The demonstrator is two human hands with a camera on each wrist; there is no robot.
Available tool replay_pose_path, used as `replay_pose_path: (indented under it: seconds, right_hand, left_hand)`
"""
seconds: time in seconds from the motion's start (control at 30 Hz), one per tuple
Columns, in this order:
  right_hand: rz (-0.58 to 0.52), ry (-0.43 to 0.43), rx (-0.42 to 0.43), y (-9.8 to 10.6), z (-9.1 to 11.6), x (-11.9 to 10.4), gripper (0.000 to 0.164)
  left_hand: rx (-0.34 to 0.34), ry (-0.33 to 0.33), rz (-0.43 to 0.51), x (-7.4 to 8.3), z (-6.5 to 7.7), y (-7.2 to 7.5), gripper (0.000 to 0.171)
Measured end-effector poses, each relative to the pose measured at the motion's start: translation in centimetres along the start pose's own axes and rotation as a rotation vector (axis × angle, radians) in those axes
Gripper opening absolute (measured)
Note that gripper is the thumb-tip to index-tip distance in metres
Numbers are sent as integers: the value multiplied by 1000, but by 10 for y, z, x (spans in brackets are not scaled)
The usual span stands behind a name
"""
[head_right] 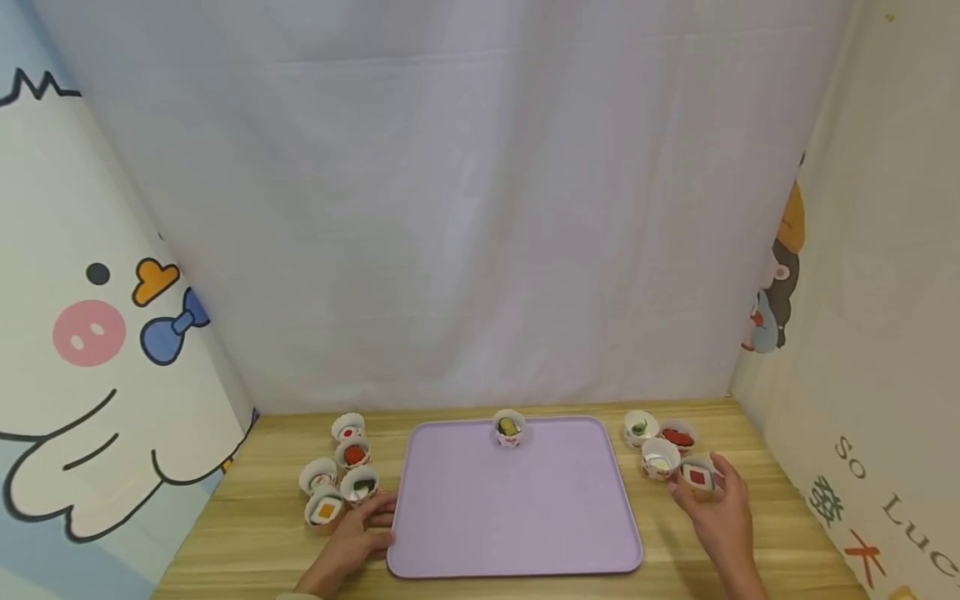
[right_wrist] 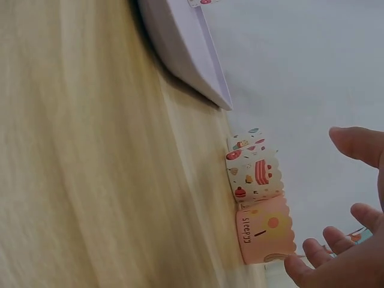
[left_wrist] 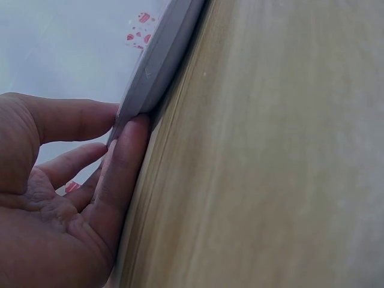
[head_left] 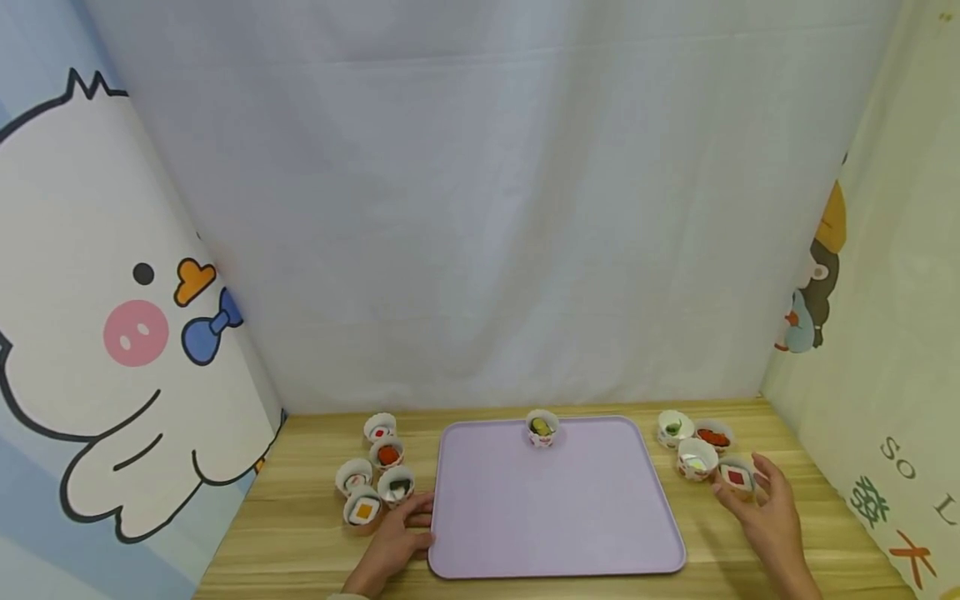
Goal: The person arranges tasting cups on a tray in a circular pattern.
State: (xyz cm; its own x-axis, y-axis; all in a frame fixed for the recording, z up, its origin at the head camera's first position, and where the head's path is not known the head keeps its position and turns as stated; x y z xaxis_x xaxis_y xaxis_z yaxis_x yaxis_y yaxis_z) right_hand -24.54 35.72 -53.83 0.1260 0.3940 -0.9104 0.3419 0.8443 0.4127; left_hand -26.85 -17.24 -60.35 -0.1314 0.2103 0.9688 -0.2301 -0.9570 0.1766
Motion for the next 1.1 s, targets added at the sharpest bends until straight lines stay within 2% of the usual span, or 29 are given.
replay_pose_path:
  seconds: [0.3, 0.5, 0.7, 0.93, 1.1]
  right_hand:
    - [7, -52, -6, -2, -3, 8, 91]
    - [84, -93, 68, 2, -1, 11, 84]
    - [75, -76, 134, 5, -4, 12, 83]
    - [67, -106, 55, 5, -13, 21, 95]
    - [34, -117, 28, 3, -20, 27, 98]
  left_hand:
    - [-2, -9, -2, 1, -1, 0, 67]
    - [-5, 3, -5, 1, 0, 0, 67]
    - [-6, 3, -8, 0, 0, 0, 67]
    - [5, 15, -15, -3, -2, 1, 66]
    - [4, 21, -10, -4, -3, 1, 65]
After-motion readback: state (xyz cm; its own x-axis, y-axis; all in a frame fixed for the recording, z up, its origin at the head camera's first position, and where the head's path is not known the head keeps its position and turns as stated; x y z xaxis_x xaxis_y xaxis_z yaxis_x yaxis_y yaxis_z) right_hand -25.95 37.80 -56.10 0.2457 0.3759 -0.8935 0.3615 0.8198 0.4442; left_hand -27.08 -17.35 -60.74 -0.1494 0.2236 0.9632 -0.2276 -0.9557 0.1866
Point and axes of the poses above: each hand's wrist, its own z-axis away from the middle knuckle, its own y-axis out of the back of the hand, x = y × z, the point moved 5 cm from there along -z, towards the middle knuckle, and after that the axes turned 1 degree about -x, right-handed, at the moved point
